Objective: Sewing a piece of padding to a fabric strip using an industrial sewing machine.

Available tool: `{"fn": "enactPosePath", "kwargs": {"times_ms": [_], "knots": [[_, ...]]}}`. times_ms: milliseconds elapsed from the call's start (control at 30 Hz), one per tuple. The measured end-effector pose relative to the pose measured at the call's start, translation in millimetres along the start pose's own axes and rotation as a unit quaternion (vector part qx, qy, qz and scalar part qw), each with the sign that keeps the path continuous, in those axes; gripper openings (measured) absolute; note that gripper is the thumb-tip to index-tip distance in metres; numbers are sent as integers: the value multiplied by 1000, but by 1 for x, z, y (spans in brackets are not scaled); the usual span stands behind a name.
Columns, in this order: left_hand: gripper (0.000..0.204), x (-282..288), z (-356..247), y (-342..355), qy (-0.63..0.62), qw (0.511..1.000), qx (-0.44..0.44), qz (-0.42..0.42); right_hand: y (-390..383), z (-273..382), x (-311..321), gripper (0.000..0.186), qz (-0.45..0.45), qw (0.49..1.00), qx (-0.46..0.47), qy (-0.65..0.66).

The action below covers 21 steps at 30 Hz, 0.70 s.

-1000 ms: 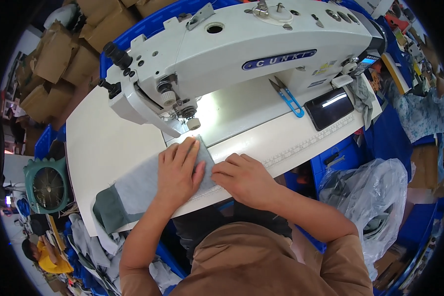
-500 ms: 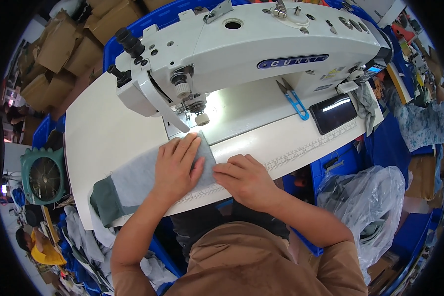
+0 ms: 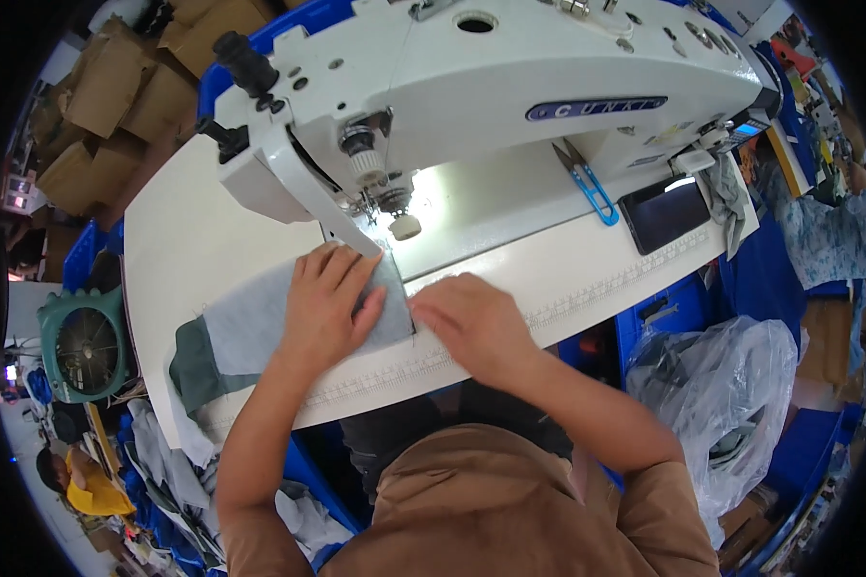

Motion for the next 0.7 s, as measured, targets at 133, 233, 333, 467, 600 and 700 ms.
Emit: {"fn": "enactPosePath", "kwargs": {"times_ms": [133,233,333,467,600,700], "knots": [[49,0,2,1,4,1000,10,4,4,-10,-6,24,51,996,-61,39],[50,-1,0,1,14,999,20,22,2,2,-3,26,24,1000,18,3],[52,0,0,1,15,999,24,27,5,11,-2,25,44,997,54,-21],[53,-1,0,0,11,999,30,31,4,15,-1,28,33,995,78,-43],[52,-2,-1,-1,22,999,30,27,3,20,-4,21,49,994,77,-53],[51,-1,-2,-2,15,1000,23,14,1,26,-8,15,34,989,87,-115]]}}
Point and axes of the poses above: each hand's wrist, its own y-axis towards the middle knuckle, its own x-axis out of the back of the hand, z = x × y, the point moved 9 cm from there along y, towards the middle knuckle, and after that the axes turned 15 degrees about -y, right-handed, at the moved point
